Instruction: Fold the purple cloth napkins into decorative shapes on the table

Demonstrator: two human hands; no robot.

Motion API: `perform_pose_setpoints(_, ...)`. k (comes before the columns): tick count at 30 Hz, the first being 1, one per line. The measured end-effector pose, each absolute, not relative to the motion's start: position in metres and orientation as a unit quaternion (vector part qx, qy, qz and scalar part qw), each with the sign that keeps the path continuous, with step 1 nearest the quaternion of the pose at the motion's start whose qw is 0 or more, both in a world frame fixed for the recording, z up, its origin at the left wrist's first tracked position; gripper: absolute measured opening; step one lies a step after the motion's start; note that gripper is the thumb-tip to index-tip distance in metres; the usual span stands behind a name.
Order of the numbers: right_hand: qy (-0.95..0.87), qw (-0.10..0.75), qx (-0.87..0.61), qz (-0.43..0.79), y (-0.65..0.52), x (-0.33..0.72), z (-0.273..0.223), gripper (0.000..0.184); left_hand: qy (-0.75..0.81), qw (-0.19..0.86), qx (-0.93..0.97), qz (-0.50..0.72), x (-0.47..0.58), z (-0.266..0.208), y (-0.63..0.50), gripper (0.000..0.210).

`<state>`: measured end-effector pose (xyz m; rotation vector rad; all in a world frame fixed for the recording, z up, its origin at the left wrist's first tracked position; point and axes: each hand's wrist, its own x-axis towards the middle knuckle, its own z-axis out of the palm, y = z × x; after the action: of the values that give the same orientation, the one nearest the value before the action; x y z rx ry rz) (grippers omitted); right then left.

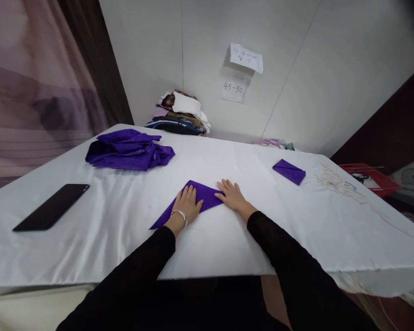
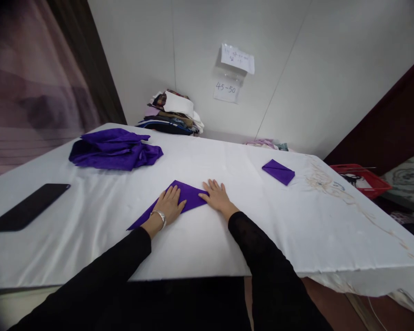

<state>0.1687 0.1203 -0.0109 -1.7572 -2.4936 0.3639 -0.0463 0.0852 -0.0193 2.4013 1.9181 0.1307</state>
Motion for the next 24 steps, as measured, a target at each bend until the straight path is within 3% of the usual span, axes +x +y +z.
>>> perform_pose_setpoints(8,-0.681,0.044,-0.728,0.072,0.126,0.22,-0.003,0.063,0.625,0.045,0.778,0.043,-0.045,-0.015,0.083,0.067)
perform_pose_setpoints(12,-0.786,0.104,-0.609,0.038,0.11,0.169,0.005,0.061,0.623,0.043,0.779,0.057,-0.045,-0.019,0.083,0.065)
perform_pose_setpoints(18,-0.908,0.134,-0.38,0.115,0.096,0.068,0.01,0.063,0.599,0.033,0.798,0.053,-0.046,-0.021,0.078,0.062)
perform_pose_setpoints(24,-0.885,0.123,-0.394,0.218,0.118,0.062,0.001,0.062,0.581,0.028,0.81,0.073,-0.045,-0.02,0.078,0.064)
